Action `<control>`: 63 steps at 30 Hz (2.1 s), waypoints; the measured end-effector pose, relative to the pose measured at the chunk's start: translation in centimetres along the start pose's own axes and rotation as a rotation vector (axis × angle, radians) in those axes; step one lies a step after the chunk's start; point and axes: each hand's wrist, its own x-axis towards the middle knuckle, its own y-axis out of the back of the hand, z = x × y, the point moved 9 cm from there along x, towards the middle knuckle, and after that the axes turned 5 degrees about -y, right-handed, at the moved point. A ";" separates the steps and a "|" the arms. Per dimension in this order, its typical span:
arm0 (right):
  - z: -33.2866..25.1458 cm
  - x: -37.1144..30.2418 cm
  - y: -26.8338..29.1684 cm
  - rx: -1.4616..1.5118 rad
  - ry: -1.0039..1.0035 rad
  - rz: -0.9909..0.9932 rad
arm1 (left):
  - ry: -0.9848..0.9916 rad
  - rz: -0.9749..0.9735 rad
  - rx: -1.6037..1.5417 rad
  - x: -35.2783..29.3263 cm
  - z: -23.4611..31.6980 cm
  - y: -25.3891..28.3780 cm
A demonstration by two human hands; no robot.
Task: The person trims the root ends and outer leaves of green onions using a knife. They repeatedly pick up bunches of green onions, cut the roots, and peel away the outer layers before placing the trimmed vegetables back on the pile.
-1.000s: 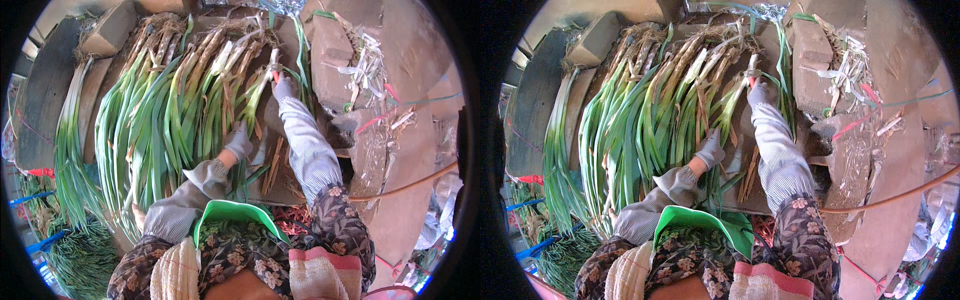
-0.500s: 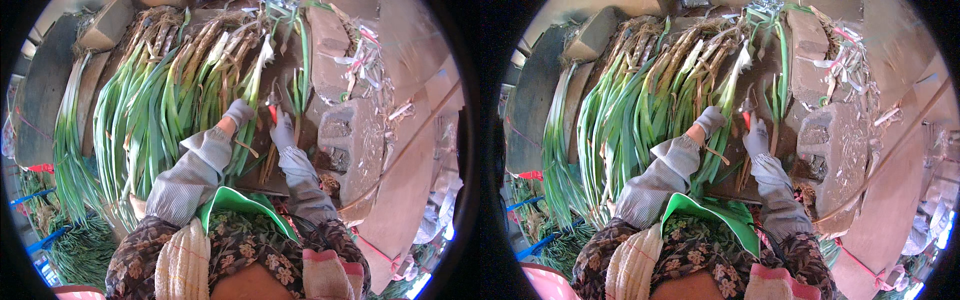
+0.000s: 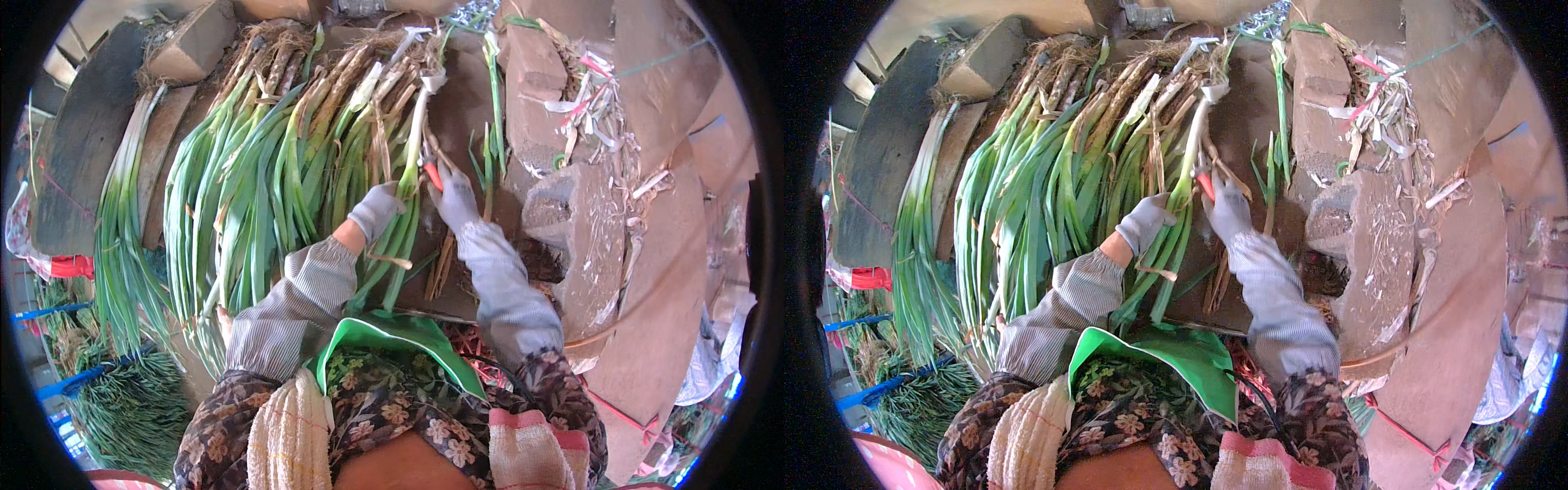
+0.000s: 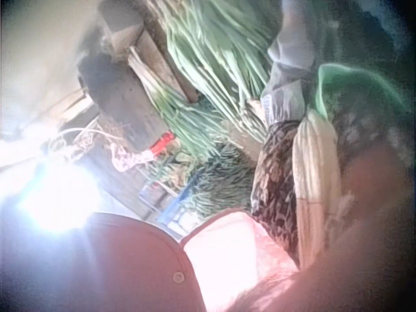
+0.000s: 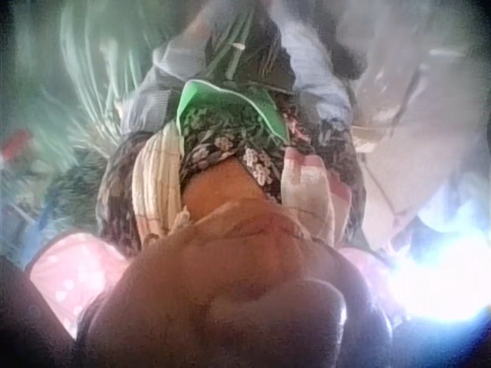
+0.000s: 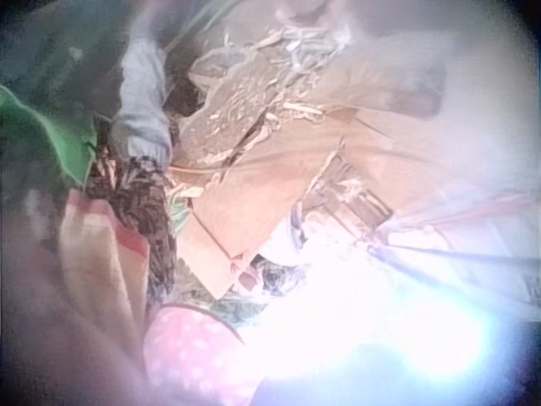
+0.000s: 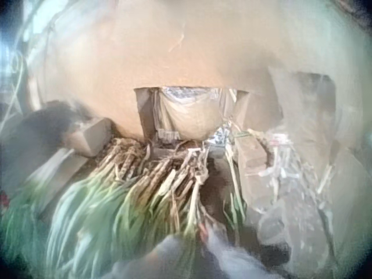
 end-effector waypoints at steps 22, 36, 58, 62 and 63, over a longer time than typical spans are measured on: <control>-3.2 0.8 0.4 0.006 -0.017 0.028 | -0.636 0.550 1.029 -8.2 13.1 5.1; -7.9 -2.9 -2.2 0.130 -0.156 -0.221 | -0.308 0.317 0.908 -4.6 9.1 13.2; -21.8 -3.1 -2.5 0.184 0.176 -0.278 | -0.295 0.709 0.935 -11.8 13.6 17.7; -22.3 -3.7 -2.6 0.179 0.210 -0.282 | -0.284 0.703 0.886 -11.9 13.1 18.4; -22.3 -3.3 -2.5 0.168 0.214 -0.279 | -0.281 0.694 0.871 -11.8 13.2 18.4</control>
